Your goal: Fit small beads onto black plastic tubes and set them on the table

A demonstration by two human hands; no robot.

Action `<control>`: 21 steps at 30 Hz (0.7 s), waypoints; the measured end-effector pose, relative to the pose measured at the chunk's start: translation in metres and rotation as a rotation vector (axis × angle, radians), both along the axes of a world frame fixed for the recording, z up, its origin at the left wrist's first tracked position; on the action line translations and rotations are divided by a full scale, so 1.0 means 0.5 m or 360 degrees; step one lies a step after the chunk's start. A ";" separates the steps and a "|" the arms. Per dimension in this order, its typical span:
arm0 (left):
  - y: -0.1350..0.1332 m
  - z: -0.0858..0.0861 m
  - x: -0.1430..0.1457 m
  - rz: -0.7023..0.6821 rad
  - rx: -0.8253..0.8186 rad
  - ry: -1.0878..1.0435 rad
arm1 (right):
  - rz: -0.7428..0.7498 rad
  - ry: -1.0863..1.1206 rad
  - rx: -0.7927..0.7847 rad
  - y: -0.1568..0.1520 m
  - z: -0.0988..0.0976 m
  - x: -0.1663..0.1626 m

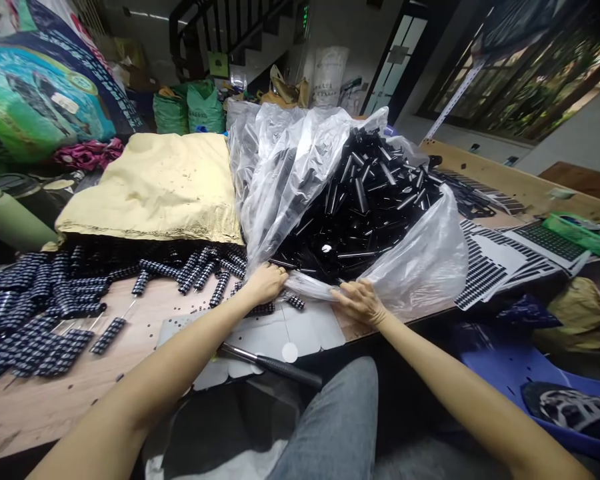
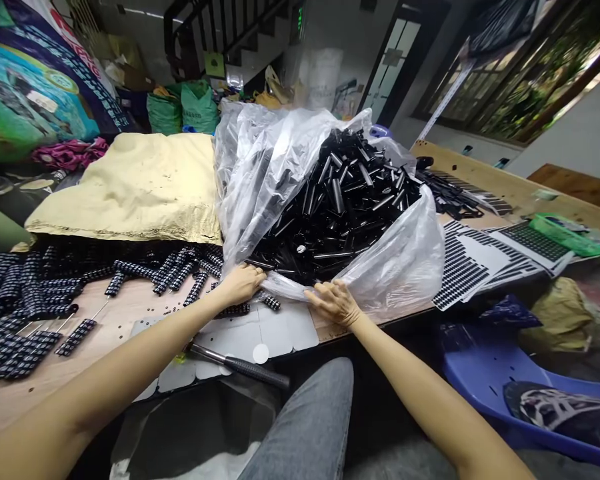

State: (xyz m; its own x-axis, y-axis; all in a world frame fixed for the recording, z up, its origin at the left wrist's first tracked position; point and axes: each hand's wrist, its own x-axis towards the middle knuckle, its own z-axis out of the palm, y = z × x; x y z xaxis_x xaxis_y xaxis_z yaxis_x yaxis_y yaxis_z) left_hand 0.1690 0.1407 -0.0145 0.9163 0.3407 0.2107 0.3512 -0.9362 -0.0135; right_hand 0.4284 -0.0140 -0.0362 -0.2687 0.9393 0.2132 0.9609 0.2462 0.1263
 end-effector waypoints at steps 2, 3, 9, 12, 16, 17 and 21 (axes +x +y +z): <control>0.023 -0.004 0.004 0.0106 -0.0011 0.0024 | 0.0149 -0.0050 -0.0041 0.026 0.002 -0.014; 0.037 -0.005 0.010 0.0157 -0.0024 0.0045 | 0.0162 -0.0073 -0.0038 0.044 0.003 -0.019; 0.100 0.013 0.022 0.0208 -0.0081 0.0110 | -0.0061 -0.0109 0.0086 0.155 0.013 -0.024; 0.114 0.024 -0.013 0.0182 -0.0106 0.0128 | -0.0141 -0.0112 0.0142 0.163 0.012 -0.034; 0.147 0.025 -0.036 0.0454 -0.0196 0.0217 | -0.0223 -0.0105 0.0238 0.147 0.012 -0.059; 0.160 0.024 -0.033 0.0521 -0.0225 0.0230 | -0.0244 -0.0100 0.0268 0.143 0.012 -0.068; 0.205 0.022 -0.011 0.0632 -0.0378 0.0251 | -0.0376 -0.0056 0.0441 0.123 0.014 -0.132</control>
State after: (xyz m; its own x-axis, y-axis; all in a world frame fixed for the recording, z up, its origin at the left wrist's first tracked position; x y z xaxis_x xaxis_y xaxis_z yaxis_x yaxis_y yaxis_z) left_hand 0.1633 0.2430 -0.0034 0.7205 0.6920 -0.0462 0.6925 -0.7141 0.1026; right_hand 0.3625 0.0473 -0.0293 -0.0626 0.8843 0.4627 0.9811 -0.0304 0.1909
